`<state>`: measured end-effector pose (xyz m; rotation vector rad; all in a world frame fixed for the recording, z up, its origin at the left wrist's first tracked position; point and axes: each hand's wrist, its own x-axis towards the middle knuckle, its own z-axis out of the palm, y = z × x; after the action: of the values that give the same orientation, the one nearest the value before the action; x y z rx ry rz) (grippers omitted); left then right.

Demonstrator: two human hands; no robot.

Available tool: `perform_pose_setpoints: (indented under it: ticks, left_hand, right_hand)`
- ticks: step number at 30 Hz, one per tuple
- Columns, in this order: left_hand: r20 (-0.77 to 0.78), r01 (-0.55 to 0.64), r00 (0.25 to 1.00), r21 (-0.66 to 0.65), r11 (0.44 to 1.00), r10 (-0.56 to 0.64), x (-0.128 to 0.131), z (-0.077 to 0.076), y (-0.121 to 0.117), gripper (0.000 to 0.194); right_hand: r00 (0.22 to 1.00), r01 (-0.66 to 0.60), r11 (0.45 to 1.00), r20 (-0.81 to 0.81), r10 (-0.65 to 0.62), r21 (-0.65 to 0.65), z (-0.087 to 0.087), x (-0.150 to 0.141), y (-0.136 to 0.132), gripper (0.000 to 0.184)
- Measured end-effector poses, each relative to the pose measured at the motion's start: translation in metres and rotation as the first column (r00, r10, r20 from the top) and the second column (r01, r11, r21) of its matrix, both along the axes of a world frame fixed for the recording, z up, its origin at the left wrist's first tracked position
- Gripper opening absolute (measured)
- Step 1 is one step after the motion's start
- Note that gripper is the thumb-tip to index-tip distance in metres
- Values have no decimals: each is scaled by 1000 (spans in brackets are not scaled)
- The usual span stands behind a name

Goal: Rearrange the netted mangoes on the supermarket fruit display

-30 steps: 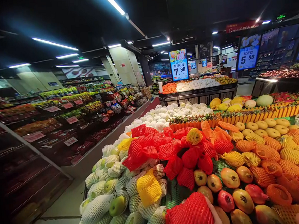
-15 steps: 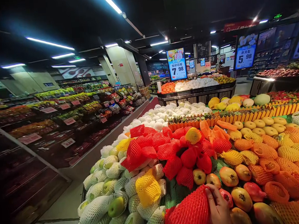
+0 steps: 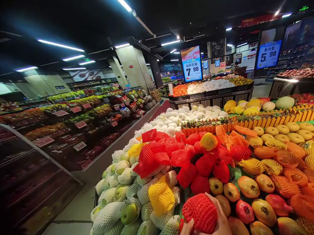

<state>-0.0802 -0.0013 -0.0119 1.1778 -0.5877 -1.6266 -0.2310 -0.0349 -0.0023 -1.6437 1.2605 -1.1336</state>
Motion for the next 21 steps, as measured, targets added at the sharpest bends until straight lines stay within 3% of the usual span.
perform_pose_setpoints:
  ticks: [3, 6, 8, 10, 12, 14, 15, 18, 21]
  left_hand:
    - [-8, 20, 1000, 24, 1000, -20, 24, -14, -2, 90]
    - [56, -19, 998, -23, 1000, 21, 56, -11, -5, 99]
    - [118, -67, 990, -81, 994, 76, 78, -6, -5, 90]
    - [177, -101, 976, -133, 986, 124, 100, -1, -5, 81]
    - [244, -135, 953, -185, 973, 178, 124, 1, -6, 75]
    - [341, -126, 915, -262, 957, 214, 149, 1, -7, 69]
    - [405, -100, 887, -302, 948, 223, 161, 0, -8, 65]
    - [654, 36, 717, -381, 924, 242, 190, 0, -15, 51]
    - [854, 144, 400, -418, 897, 334, 205, -1, -28, 49]
  right_hand:
    - [996, 90, 994, 8, -91, 68, -11, 16, -19, 96]
    - [971, 155, 986, -192, -140, 66, -2, 27, -40, 88]
    - [934, 104, 993, -348, -81, 48, 8, 40, -50, 85]
    - [837, 9, 995, -545, 45, 95, 14, 60, -55, 87]
    - [680, -35, 982, -715, 160, 187, 12, 84, -57, 94]
    - [567, -28, 968, -794, 222, 250, 4, 108, -58, 99]
    - [547, -21, 964, -804, 233, 265, 0, 118, -59, 101]
    - [496, 20, 963, -839, 223, 268, -8, 138, -62, 104]
    - [481, 54, 955, -846, 230, 291, -4, 140, -62, 112]
